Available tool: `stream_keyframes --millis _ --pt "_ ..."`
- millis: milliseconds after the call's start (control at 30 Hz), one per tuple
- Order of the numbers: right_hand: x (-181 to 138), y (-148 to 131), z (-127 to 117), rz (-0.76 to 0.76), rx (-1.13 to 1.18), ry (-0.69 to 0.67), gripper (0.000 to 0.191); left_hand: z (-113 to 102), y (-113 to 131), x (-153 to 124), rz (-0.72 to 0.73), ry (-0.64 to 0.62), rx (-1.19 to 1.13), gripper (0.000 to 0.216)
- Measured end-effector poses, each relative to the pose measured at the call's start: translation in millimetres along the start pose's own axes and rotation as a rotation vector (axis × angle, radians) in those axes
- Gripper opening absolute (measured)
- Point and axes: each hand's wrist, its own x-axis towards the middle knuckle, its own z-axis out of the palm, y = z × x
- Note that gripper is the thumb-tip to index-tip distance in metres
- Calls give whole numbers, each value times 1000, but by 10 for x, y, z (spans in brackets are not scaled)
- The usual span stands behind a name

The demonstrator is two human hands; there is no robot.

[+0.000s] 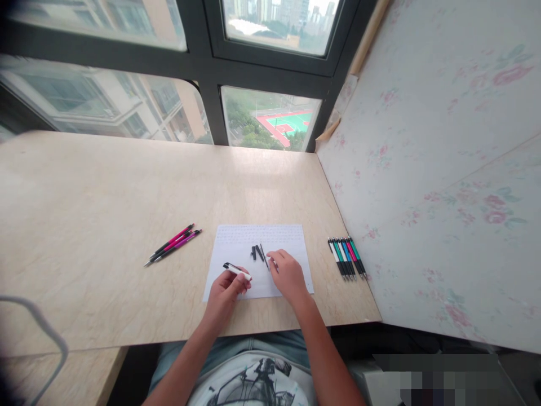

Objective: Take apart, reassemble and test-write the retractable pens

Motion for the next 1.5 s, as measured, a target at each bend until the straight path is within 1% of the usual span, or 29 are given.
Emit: stream_keyframes --millis 67,133,267,400,467,533,633,700,767,867,933,1067,1500 --pt "79 53 19 4 -99 -34 25 -6 -6 8 -8 0 -22 25" --pt "137 47 30 3 -175 -73 27 -11 -3 17 -18 5 -49 25" --pt "200 -41 35 33 -309 -130 22 -18 8 29 -32 7 -123 25" --pt "218 -40 37 47 -332 -125 19 -18 14 30 -35 -7 -140 25" --pt "202 8 38 33 -272 -80 20 -15 21 31 -42 -7 -159 26" --pt "164 57 40 16 -162 -15 21 -11 30 32 -56 -4 -195 25" --pt "65 62 40 25 68 80 20 -7 42 32 -69 -7 -232 25" --pt "-14 0 46 62 231 111 17 -5 46 34 -70 0 -245 24" --pt "-84 -98 63 99 385 95 16 -5 47 42 -73 19 -263 23" --pt "-148 -250 100 99 532 14 15 -2 47 57 -73 49 -301 24" --pt "-164 -325 115 92 568 -13 14 3 50 62 -68 69 -319 23" --pt "-160 -399 96 80 567 -17 14 10 63 61 -54 100 -306 21" --pt "-132 -430 -28 67 520 -24 11 24 56 65 -67 63 -288 19"
